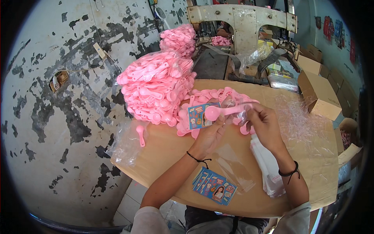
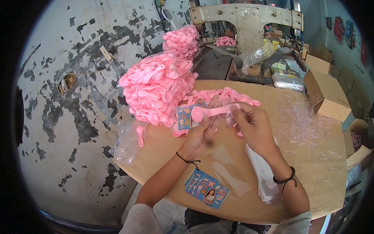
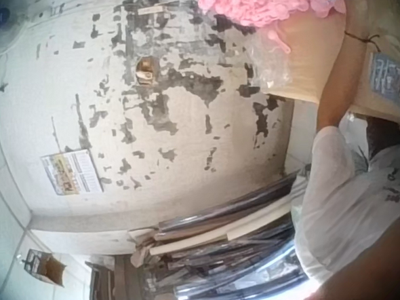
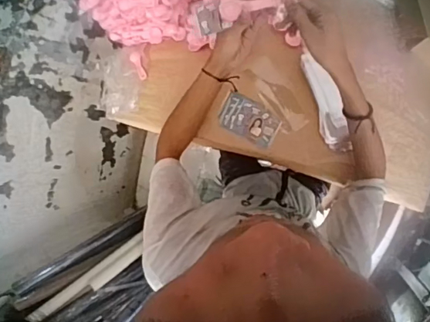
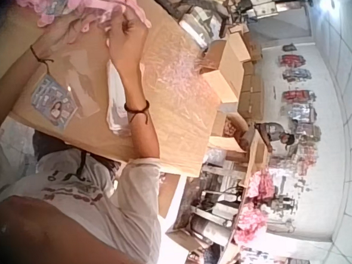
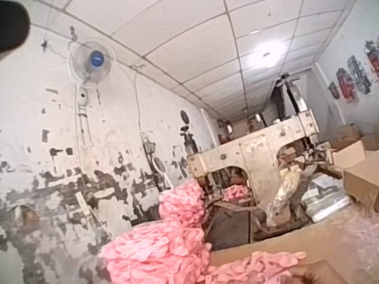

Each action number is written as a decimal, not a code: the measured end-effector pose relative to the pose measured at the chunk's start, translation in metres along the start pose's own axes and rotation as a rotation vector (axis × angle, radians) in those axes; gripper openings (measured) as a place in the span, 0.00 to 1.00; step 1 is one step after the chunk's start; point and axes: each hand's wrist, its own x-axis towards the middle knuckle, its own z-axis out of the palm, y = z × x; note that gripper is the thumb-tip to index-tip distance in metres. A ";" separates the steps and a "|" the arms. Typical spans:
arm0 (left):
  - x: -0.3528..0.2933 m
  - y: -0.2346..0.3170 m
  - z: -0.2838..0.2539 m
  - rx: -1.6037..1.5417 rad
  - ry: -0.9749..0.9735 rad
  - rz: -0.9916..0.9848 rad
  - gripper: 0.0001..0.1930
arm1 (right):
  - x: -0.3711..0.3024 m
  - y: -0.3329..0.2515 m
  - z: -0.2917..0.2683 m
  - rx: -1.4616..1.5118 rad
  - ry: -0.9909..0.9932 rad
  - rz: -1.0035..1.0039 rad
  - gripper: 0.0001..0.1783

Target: Placing a plastic pink item and a paper card into a small plastic sleeve.

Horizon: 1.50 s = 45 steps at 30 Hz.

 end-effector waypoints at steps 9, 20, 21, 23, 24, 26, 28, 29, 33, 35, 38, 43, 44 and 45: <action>-0.005 -0.020 0.003 -0.067 0.040 -0.057 0.33 | -0.006 -0.022 0.007 -0.226 0.041 -0.077 0.08; 0.011 0.017 -0.017 1.003 -0.280 0.293 0.39 | -0.007 -0.072 -0.031 -0.669 0.121 -0.042 0.06; 0.007 0.014 -0.003 1.088 -0.309 0.254 0.40 | -0.006 -0.066 -0.025 -0.672 0.141 -0.036 0.06; -0.004 0.002 0.034 1.068 -0.299 0.138 0.37 | -0.006 -0.047 -0.020 -0.591 0.088 -0.192 0.11; -0.008 -0.005 0.046 1.066 -0.264 0.022 0.35 | -0.004 -0.040 -0.021 -0.592 0.097 -0.193 0.11; -0.011 -0.012 0.041 0.982 -0.168 -0.037 0.29 | 0.001 -0.043 -0.013 -0.487 0.110 -0.277 0.13; -0.013 -0.006 0.036 0.500 -0.158 -0.277 0.23 | 0.000 -0.050 -0.021 -0.316 0.141 -0.041 0.16; -0.011 -0.002 0.037 0.498 -0.168 -0.271 0.23 | 0.001 -0.039 -0.029 -0.295 0.112 -0.115 0.16; -0.011 0.015 0.043 0.438 -0.235 -0.477 0.19 | 0.001 -0.020 -0.046 -0.197 -0.162 -0.032 0.15; -0.010 0.015 0.041 0.442 -0.150 -0.460 0.19 | 0.001 -0.015 -0.045 -0.091 -0.222 0.088 0.13; -0.005 0.010 0.024 0.346 -0.041 -0.277 0.18 | 0.001 -0.019 -0.035 -0.274 -0.241 0.102 0.09; -0.007 0.011 0.028 0.505 0.013 -0.239 0.17 | 0.000 -0.028 -0.024 -0.813 0.019 -0.529 0.08; -0.007 0.011 0.030 0.504 0.010 -0.240 0.17 | 0.000 -0.026 -0.023 -0.814 0.022 -0.527 0.08; -0.008 0.011 0.031 0.541 -0.002 -0.246 0.17 | 0.000 -0.021 -0.021 -0.816 0.006 -0.542 0.09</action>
